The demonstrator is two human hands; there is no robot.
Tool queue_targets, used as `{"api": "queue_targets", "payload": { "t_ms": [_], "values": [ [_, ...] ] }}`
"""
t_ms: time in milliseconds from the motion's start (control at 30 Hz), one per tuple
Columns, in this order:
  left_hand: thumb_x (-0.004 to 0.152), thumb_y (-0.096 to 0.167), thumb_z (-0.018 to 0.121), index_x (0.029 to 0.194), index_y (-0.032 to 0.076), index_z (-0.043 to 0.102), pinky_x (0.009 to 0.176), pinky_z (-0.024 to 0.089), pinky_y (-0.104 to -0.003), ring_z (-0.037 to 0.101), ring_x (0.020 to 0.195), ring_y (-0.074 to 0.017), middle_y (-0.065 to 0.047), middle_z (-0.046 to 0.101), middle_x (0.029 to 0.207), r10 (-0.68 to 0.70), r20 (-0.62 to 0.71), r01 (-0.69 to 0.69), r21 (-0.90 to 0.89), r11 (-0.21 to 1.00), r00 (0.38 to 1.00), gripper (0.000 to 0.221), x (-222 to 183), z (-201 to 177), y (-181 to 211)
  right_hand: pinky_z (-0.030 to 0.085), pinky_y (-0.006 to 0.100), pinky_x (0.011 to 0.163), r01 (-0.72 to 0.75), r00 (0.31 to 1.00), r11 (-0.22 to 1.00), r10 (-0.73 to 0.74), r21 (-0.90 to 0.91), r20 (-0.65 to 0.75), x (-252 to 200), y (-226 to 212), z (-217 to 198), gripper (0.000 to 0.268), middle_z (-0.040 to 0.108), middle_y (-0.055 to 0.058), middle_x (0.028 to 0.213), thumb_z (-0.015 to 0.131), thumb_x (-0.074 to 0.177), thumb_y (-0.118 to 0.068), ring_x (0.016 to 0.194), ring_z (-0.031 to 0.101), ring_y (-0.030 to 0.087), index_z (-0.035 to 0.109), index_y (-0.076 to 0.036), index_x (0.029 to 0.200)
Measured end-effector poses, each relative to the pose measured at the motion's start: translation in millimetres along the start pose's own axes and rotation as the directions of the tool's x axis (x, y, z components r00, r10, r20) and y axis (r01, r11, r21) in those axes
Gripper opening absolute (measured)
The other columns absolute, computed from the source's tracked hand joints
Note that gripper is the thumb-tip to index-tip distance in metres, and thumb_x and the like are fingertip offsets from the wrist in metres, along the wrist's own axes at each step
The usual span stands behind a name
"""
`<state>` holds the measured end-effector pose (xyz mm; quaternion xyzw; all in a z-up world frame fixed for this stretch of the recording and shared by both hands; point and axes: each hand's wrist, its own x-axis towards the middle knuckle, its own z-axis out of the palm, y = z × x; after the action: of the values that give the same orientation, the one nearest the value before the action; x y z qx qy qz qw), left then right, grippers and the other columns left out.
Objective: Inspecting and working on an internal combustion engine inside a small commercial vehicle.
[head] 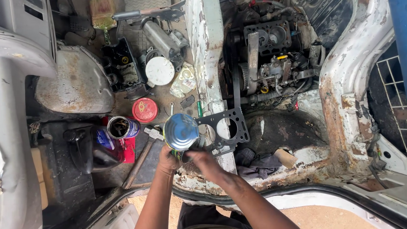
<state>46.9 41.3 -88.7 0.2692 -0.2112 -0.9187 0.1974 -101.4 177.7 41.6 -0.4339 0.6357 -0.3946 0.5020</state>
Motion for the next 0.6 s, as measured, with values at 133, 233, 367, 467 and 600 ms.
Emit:
{"api": "queue_targets", "payload": {
  "t_ms": [133,233,367,467,600],
  "values": [
    [0.081,0.039,0.068,0.129,0.005,0.064,0.104,0.053,-0.045,0.068,0.114,-0.0271,-0.011,0.071,0.124,0.052,-0.154,-0.077,-0.164,0.984,0.987,0.059,-2.7,31.7,17.2,0.042,0.056,0.113,0.169,0.980,0.143,0.078,0.975,-0.182,-7.2,11.9,-8.1,0.095,0.072,0.022,0.123,0.025,0.096,-0.076,0.123,0.064,0.038,0.070,0.003,0.120],
    [0.080,0.040,0.066,0.127,0.006,0.066,0.106,0.052,-0.046,0.068,0.115,-0.0281,-0.011,0.071,0.124,0.060,-0.152,-0.085,-0.167,0.982,0.987,0.058,-0.9,36.3,23.0,0.043,0.055,0.117,0.316,0.948,0.058,0.016,0.947,-0.318,-20.9,33.9,-7.6,0.091,0.073,0.021,0.120,0.025,0.102,-0.072,0.121,0.066,0.037,0.072,0.005,0.117],
    [0.083,0.039,0.066,0.128,0.005,0.065,0.109,0.050,-0.047,0.067,0.118,-0.0287,-0.012,0.071,0.125,0.040,-0.168,-0.072,-0.189,0.979,0.985,0.056,0.5,38.0,24.5,0.044,0.055,0.116,0.340,0.933,0.104,0.087,0.935,-0.349,-49.4,67.0,-21.0,0.085,0.074,0.018,0.118,0.028,0.103,-0.067,0.120,0.067,0.035,0.074,0.003,0.114],
    [0.082,0.039,0.065,0.128,0.006,0.065,0.108,0.050,-0.048,0.067,0.118,-0.0289,-0.011,0.070,0.126,0.052,-0.200,-0.090,-0.189,0.978,0.978,0.057,-1.1,41.9,26.0,0.051,0.059,0.116,0.453,0.828,0.613,-0.021,0.647,-0.560,-73.3,89.9,-38.6,0.060,0.076,0.020,0.121,0.041,0.117,-0.049,0.114,0.072,0.038,0.073,0.002,0.117],
    [0.079,0.039,0.066,0.130,0.007,0.065,0.110,0.050,-0.048,0.066,0.120,-0.0291,-0.011,0.070,0.129,0.044,-0.199,-0.083,-0.192,0.978,0.979,0.061,-4.9,52.3,28.7,0.027,0.062,0.116,-0.272,0.941,0.853,0.139,-0.446,-0.308,-79.4,38.1,-64.9,0.069,0.047,0.012,0.150,0.045,0.098,-0.060,0.141,0.046,0.028,0.052,-0.007,0.141]
  ]
}}
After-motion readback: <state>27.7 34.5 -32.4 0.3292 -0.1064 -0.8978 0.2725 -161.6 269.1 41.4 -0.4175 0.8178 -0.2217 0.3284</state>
